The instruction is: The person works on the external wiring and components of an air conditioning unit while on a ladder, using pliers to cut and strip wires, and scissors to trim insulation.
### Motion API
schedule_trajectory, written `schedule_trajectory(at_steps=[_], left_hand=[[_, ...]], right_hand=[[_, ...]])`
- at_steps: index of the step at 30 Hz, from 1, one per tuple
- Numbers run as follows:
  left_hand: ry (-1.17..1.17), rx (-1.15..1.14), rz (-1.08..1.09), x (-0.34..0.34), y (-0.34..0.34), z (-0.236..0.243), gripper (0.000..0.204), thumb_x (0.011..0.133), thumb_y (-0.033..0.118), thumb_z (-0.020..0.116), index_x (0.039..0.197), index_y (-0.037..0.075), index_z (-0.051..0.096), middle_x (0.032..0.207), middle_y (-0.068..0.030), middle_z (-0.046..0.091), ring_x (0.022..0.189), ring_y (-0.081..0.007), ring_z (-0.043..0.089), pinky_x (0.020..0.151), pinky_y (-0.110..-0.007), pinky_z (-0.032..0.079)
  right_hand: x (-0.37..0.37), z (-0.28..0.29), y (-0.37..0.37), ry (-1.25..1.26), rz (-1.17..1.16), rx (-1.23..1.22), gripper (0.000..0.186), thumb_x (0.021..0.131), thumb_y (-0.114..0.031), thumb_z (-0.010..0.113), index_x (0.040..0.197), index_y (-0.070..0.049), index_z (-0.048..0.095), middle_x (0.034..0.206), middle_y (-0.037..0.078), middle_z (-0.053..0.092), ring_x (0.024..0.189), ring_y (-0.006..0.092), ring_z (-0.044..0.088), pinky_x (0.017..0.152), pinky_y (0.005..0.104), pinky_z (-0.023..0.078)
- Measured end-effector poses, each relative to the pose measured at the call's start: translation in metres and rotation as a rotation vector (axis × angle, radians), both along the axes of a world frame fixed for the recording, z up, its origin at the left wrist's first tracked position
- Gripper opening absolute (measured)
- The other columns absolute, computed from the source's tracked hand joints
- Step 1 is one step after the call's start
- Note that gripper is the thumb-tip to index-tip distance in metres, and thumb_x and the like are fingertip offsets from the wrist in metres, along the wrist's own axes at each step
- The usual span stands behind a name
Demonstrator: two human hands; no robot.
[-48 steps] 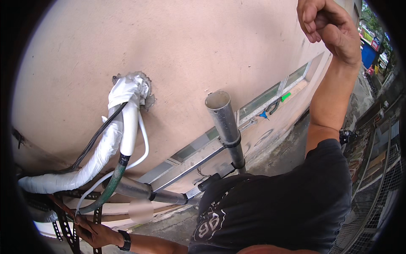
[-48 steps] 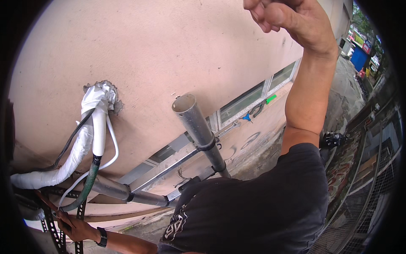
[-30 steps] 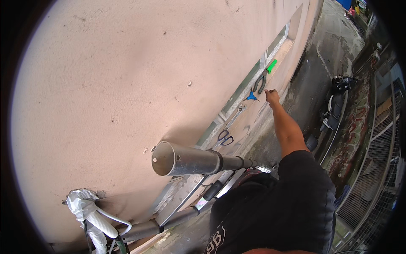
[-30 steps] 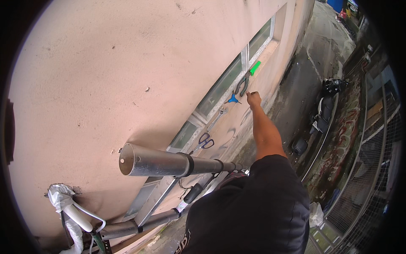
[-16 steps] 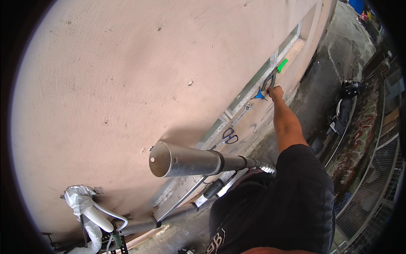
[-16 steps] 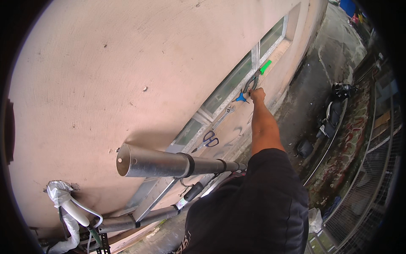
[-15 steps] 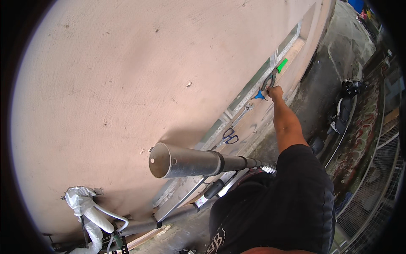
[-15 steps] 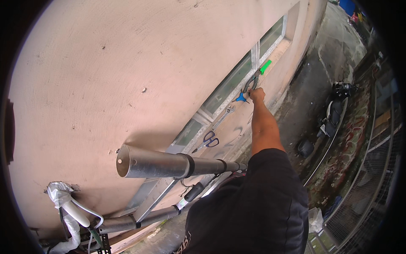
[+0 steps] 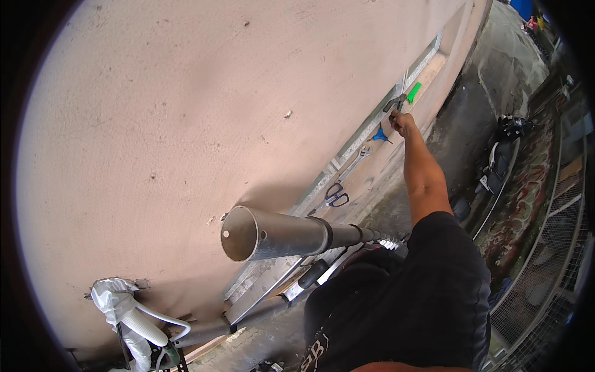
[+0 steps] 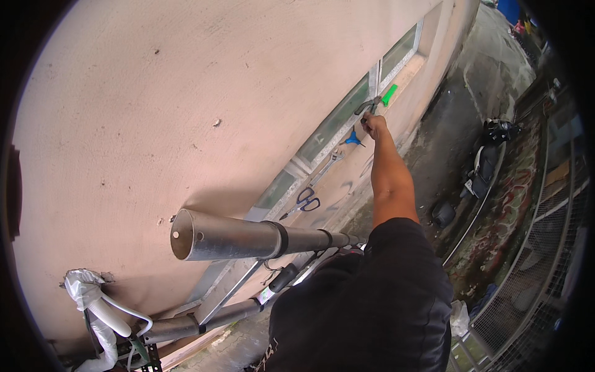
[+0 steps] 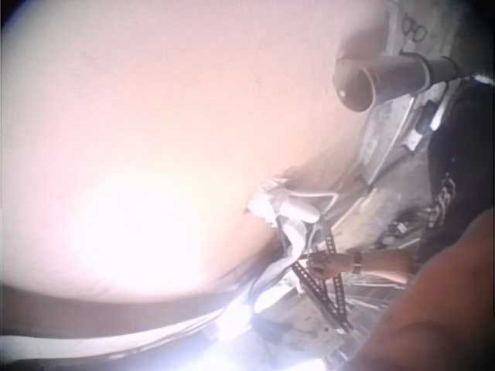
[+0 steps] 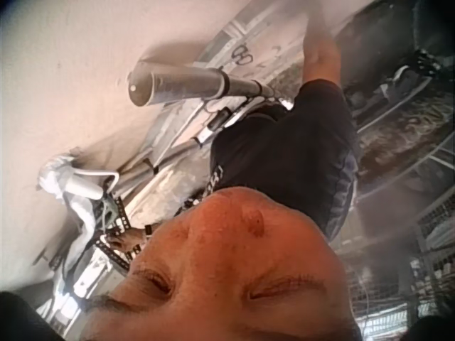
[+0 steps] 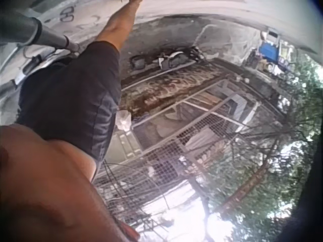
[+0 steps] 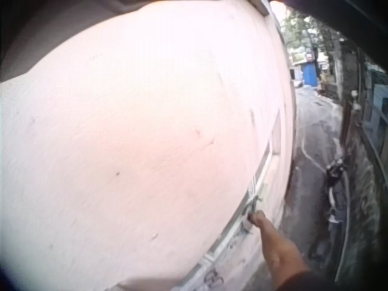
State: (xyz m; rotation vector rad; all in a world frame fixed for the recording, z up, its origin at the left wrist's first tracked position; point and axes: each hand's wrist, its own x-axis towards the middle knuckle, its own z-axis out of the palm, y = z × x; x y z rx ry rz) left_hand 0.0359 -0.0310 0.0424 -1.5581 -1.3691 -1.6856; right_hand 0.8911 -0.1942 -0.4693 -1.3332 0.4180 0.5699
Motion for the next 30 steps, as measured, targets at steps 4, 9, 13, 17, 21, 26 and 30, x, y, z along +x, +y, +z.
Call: schedule_trajectory(at_steps=[4,9,13,17,21,26,30], left_hand=[[-0.027,-0.024,-0.002,-0.012,0.026,-0.006,0.033,0.107,0.028,0.061,0.104,-0.002,0.077,0.099,-0.0150,0.074,0.086,-0.0271,0.066,0.074,-0.045,0.054],[-0.112,0.032,-0.076,-0.017,0.023,-0.002,0.036,0.105,0.030,0.065,0.097,-0.003,0.078,0.093,-0.0164,0.075,0.080,-0.0280,0.068,0.072,-0.044,0.056],[-0.213,-0.097,-0.118,-0.057,0.030,-0.015,0.034,0.108,0.027,0.067,0.117,-0.005,0.074,0.108,-0.0154,0.078,0.093,-0.0207,0.073,0.083,-0.034,0.060],[-0.126,-0.079,-0.101,-0.051,0.030,-0.011,0.035,0.110,0.023,0.062,0.122,-0.009,0.069,0.114,-0.0170,0.075,0.099,-0.0229,0.073,0.086,-0.034,0.062],[-0.229,-0.080,-0.059,-0.057,-0.004,-0.011,0.041,0.110,0.022,0.060,0.133,-0.013,0.061,0.116,-0.0235,0.073,0.107,-0.0271,0.072,0.093,-0.037,0.064],[-0.103,0.041,-0.153,-0.040,0.011,-0.010,0.023,0.108,0.018,0.065,0.110,-0.004,0.070,0.094,-0.0064,0.064,0.087,-0.0146,0.058,0.078,-0.029,0.046],[-0.201,0.160,-0.269,-0.046,0.004,-0.018,0.013,0.101,0.009,0.073,0.108,-0.002,0.074,0.094,-0.0060,0.066,0.085,-0.0142,0.060,0.076,-0.029,0.048]], right_hand=[[-0.001,-0.001,-0.037,0.105,-0.098,0.415,0.019,0.104,-0.020,0.068,0.102,-0.001,0.063,0.081,0.011,0.063,0.065,0.0237,0.060,0.062,0.0323,0.054],[-0.043,0.033,-0.058,0.068,-0.162,0.681,0.016,0.103,-0.016,0.068,0.103,-0.001,0.062,0.093,0.013,0.065,0.084,0.0255,0.062,0.066,0.0308,0.052],[-0.080,0.075,-0.064,-0.139,-0.071,0.928,0.012,0.089,-0.006,0.071,0.099,-0.003,0.065,0.093,0.010,0.061,0.080,0.0245,0.058,0.063,0.0307,0.046],[-0.094,0.126,-0.080,-0.325,0.075,1.158,0.036,0.078,0.003,0.067,0.114,-0.003,0.070,0.127,0.021,0.066,0.078,0.0201,0.054,0.069,0.0306,0.044],[-0.121,0.220,-0.074,-0.553,0.362,1.274,0.039,0.080,0.002,0.067,0.119,-0.003,0.065,0.168,0.022,0.036,0.072,0.0151,0.051,0.061,0.0268,0.045],[-0.084,0.308,-0.114,-0.744,0.446,1.126,0.028,0.088,-0.003,0.070,0.115,-0.006,0.063,0.142,0.018,0.053,0.079,0.0160,0.048,0.066,0.0254,0.042],[-0.080,0.439,-0.097,-1.338,0.605,0.635,0.024,0.096,-0.015,0.063,0.118,-0.005,0.059,0.146,0.021,0.051,0.130,0.0270,0.046,0.113,0.0426,0.033]])
